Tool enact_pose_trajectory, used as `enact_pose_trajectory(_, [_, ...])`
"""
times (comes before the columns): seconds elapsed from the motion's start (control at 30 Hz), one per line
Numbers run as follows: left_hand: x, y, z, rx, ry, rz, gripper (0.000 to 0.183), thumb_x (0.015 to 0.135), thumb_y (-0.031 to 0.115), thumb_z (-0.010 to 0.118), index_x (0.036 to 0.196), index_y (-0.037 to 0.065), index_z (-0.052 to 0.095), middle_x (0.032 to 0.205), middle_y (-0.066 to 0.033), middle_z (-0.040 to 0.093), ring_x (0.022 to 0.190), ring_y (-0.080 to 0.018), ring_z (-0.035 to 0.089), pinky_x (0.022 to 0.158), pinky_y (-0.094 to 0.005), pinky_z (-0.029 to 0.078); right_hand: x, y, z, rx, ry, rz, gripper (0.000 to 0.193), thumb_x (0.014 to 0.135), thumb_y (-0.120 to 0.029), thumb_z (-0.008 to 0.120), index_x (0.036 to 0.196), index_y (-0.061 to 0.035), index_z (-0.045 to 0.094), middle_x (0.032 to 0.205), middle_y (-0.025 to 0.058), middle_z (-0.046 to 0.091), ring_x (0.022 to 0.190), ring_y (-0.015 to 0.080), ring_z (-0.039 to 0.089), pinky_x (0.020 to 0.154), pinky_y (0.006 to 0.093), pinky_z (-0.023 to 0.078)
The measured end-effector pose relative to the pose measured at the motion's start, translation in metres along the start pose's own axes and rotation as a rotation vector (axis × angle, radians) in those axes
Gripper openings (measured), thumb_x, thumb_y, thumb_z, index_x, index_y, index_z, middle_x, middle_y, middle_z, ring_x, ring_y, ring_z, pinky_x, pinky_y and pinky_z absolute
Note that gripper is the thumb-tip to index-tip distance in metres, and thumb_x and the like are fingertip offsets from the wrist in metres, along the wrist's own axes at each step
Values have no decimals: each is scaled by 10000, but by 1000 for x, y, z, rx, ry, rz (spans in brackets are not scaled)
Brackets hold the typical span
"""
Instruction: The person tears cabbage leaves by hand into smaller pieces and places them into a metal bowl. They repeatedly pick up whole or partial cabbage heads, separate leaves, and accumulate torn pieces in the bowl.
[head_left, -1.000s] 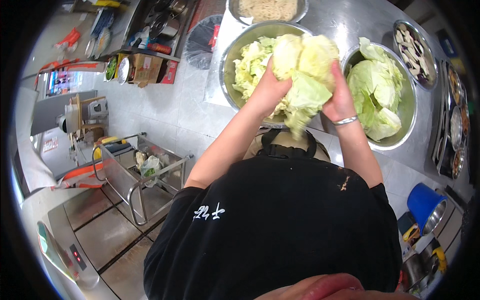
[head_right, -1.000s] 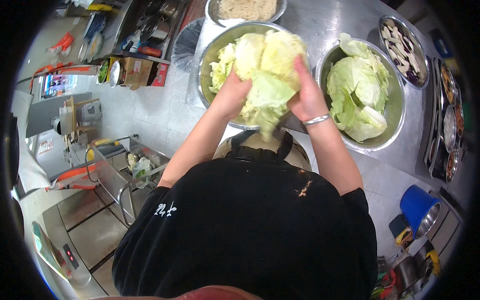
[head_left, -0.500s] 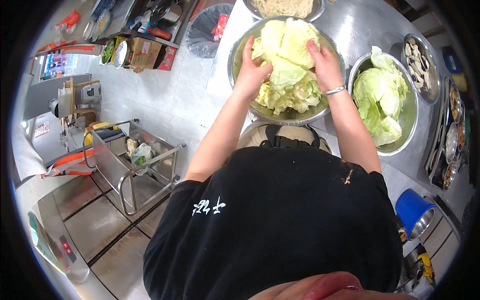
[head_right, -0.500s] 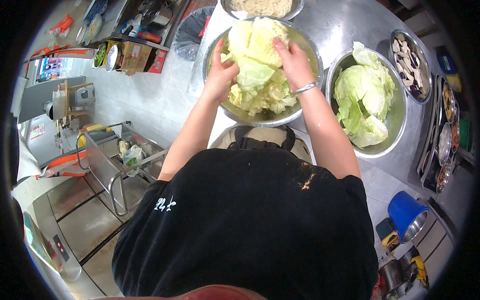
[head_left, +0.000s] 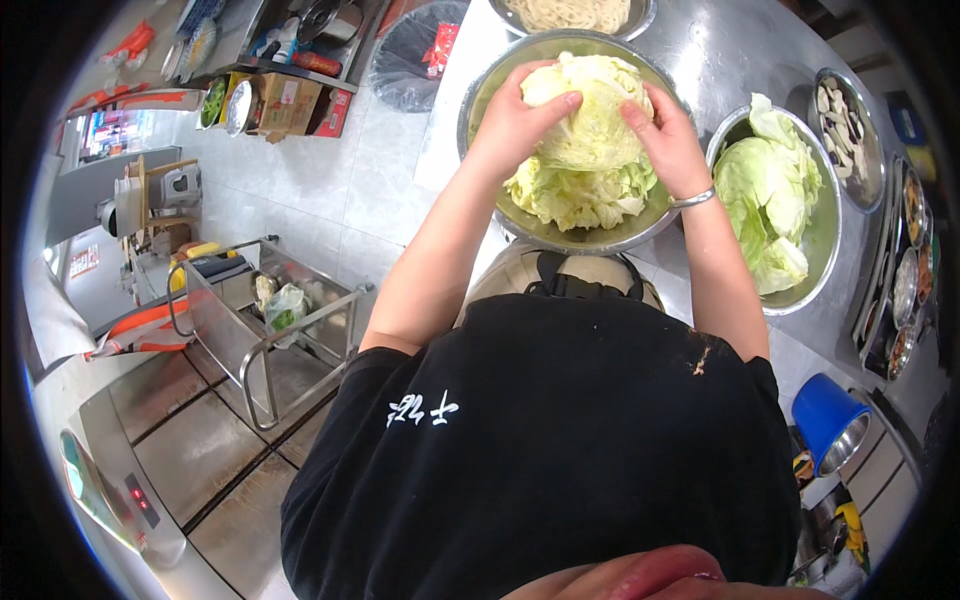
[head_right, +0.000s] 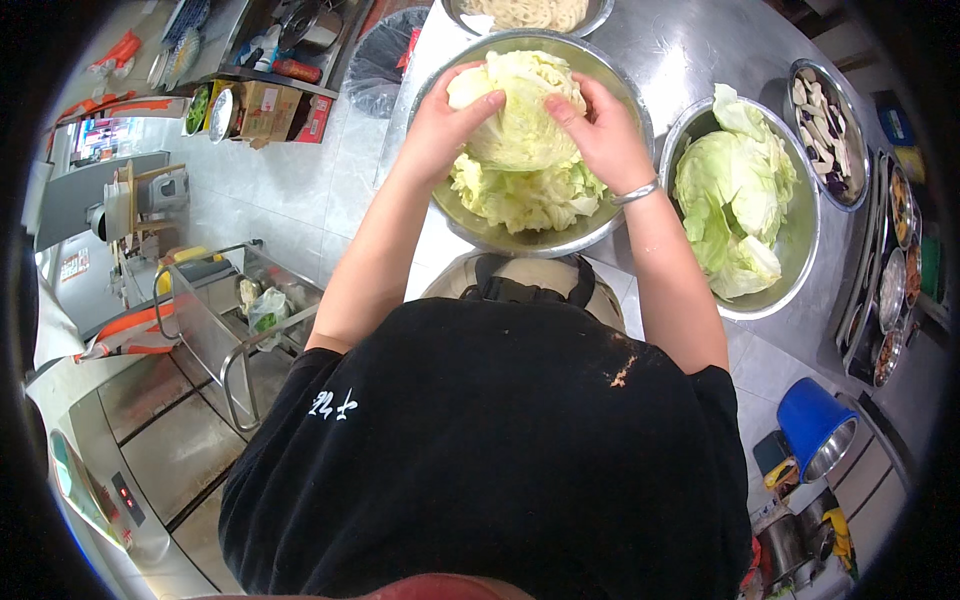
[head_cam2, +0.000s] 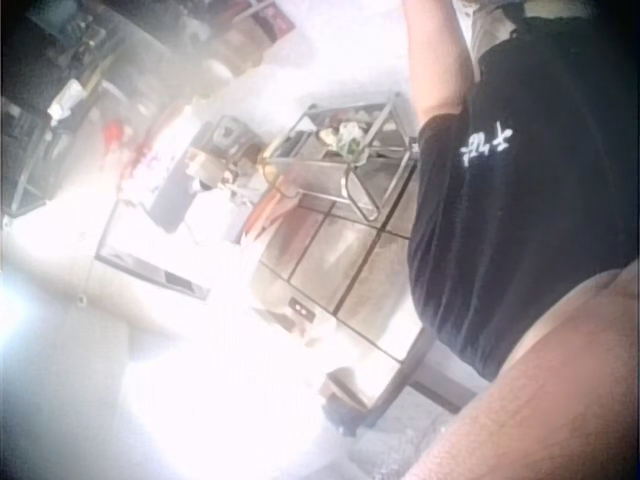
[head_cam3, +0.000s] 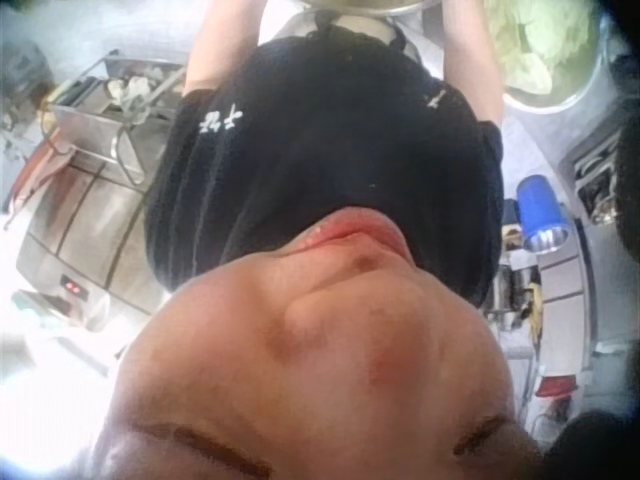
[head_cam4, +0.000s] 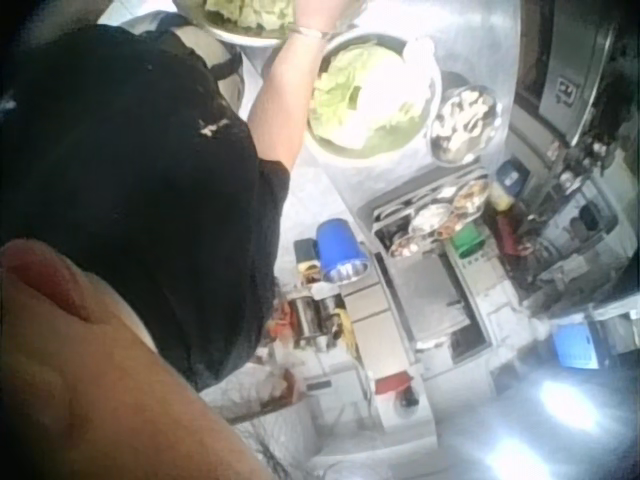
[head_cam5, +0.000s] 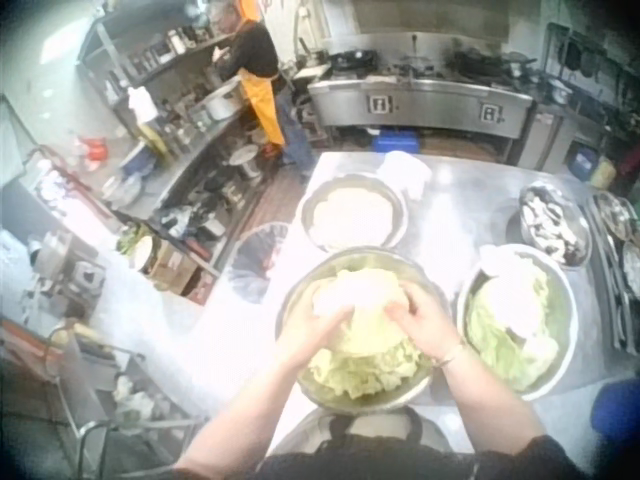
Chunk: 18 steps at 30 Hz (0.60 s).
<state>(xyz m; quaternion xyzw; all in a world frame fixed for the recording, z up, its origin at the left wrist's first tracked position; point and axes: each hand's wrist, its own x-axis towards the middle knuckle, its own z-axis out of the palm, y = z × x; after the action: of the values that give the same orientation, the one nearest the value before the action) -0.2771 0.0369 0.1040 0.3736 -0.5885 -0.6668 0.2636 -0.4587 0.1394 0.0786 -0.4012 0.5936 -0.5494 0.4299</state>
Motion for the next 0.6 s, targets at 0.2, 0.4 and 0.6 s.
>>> enact_pose_trajectory(0.2, [-19,9,16,491,145,228,489,809,187,780,1254,75,611,1106,-101,707,999,-167,679,845,-302,542,2,-19,8,-280,88,-170,673,806,-383,814,1269,13,528,1182,122,660,1063,186,645,895,316,525])
enact_pose_trajectory(0.4, [-24,12,9,382,133,235,435,847,138,721,1257,64,595,1113,-134,707,951,-185,690,837,-307,557,3,0,8,292,114,15,524,879,-354,728,1226,0,556,1154,85,659,1041,192,650,892,333,530])
enact_pose_trajectory(0.6, [-13,-6,1,-378,285,228,391,951,63,574,1312,-11,443,1146,-183,673,1005,-238,669,878,-354,551,4,18,7,813,280,176,400,950,-284,630,1238,-13,571,1157,98,664,1064,218,650,906,364,542])
